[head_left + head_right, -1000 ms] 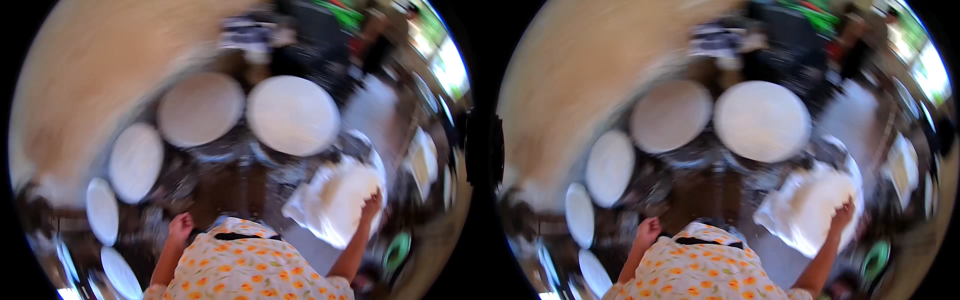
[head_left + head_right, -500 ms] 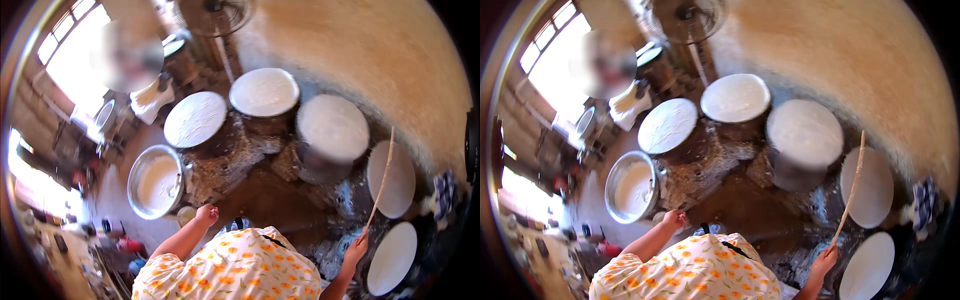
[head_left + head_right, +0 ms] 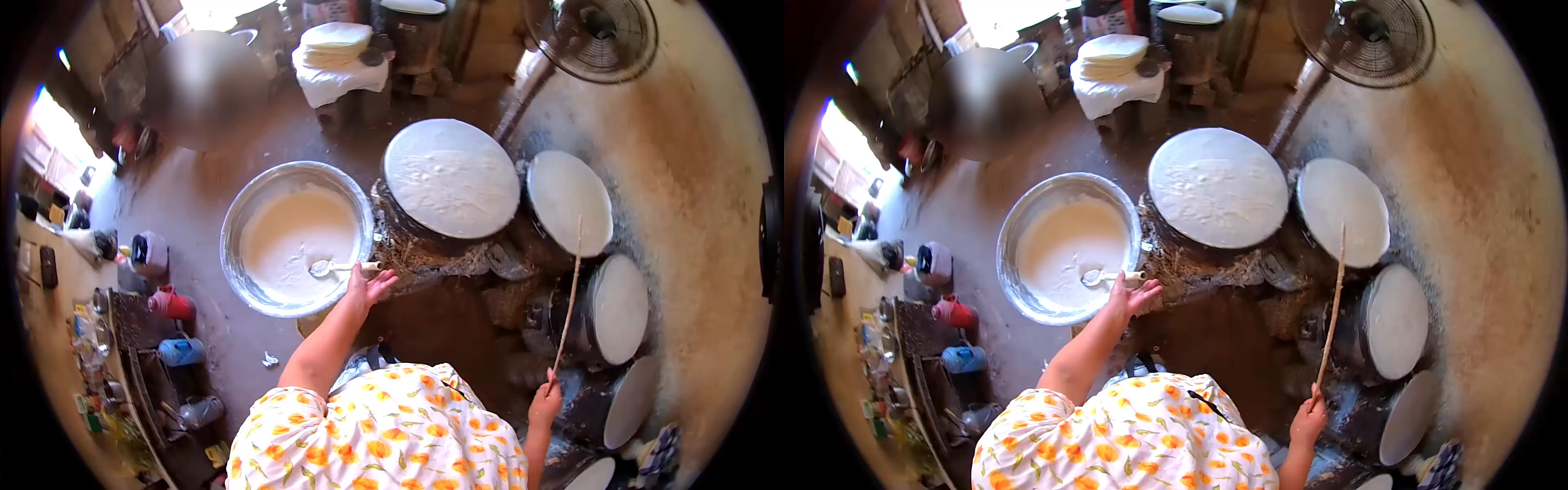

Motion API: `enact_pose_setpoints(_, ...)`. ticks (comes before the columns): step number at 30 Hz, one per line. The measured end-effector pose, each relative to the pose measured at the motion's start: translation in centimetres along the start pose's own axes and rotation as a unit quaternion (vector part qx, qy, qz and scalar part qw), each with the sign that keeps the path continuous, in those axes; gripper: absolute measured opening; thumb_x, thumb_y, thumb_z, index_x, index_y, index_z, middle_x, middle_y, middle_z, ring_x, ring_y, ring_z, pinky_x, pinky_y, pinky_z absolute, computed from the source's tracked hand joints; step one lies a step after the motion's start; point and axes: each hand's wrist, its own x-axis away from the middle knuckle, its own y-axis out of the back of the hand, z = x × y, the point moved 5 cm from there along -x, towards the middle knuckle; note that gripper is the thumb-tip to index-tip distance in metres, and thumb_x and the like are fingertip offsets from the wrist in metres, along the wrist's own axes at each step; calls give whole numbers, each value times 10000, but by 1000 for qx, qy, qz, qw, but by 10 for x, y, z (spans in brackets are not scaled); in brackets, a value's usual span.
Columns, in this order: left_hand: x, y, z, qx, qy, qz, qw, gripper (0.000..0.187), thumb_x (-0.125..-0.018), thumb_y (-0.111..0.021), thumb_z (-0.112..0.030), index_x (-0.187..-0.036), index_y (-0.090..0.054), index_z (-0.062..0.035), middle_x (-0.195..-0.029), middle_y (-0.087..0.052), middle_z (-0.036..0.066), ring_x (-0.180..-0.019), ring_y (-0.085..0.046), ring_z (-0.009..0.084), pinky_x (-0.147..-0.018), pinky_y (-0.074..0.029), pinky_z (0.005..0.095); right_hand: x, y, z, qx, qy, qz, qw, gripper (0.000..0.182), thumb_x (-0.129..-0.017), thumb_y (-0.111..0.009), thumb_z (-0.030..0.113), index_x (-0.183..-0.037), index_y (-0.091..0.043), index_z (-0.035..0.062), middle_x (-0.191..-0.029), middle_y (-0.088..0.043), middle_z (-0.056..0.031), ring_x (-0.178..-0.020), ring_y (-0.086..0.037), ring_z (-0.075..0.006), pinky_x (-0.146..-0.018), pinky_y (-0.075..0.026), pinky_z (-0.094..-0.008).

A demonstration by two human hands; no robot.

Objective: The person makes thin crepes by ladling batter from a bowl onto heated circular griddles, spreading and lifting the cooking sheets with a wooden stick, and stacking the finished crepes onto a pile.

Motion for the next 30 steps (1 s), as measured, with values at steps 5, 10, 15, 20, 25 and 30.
enact_pose_setpoints(5, -85, 45, -67, 173, -68, -112, 976, 316, -942, -428, -217, -1133, -338, 19, -906, -522, 200, -668, -561, 306, -599, -550, 437, -21, -39, 55, 43, 101, 2, 994, 370, -820, -457, 10, -1163, -598, 16, -1022, -663, -167, -773, -622, -213, -700, -486, -312)
enact_pose_setpoints(10, -21, 46, -170, 102, -82, -33, 991, 112, -837, -428, -15, -746, -378, -57, -539, -359, 12, -417, -363, 105, -355, -327, 211, -28, -68, 62, 26, 80, 53, 995, 373, -810, -463, -4, -1156, -601, 12, -1006, -661, -176, -757, -625, -220, -701, -487, -315)
enact_pose_setpoints(15, -13, 61, -210, 24, -81, 29, 996, 128, -904, -431, -78, -783, -389, -66, -599, -392, 8, -436, -350, 82, -360, -299, 191, -29, -73, 87, 70, 119, 64, 988, 365, -790, -479, -10, -1133, -604, -3, -1020, -647, -201, -900, -639, -311, -804, -493, -351)
enact_pose_setpoints(20, 38, 41, -208, -4, -50, 136, 989, 144, -963, -395, -150, -901, -421, -22, -654, -380, -4, -464, -350, 65, -364, -301, 191, -37, -78, 80, 29, 122, 87, 988, 314, -791, -503, 12, -1087, -593, -42, -1023, -621, -247, -951, -599, -393, -851, -476, -414)
enact_pose_setpoints(25, 155, -7, -193, -105, -112, 194, 969, 225, -973, -378, -152, -1058, -432, 49, -651, -370, -14, -435, -320, 54, -322, -291, 186, -53, -92, 74, 5, 144, 108, 984, 329, -785, -489, -14, -1090, -613, -23, -1018, -635, -229, -969, -616, -357, -854, -485, -384)
enact_pose_setpoints(30, 290, -62, -180, -235, -208, 223, 923, 260, -962, -426, -142, -1124, -460, 60, -654, -384, 4, -426, -342, 46, -297, -300, 175, -74, -108, 66, -26, 144, 137, 980, 310, -778, -508, -10, -1070, -608, -29, -990, -628, -236, -931, -600, -392, -833, -484, -419)
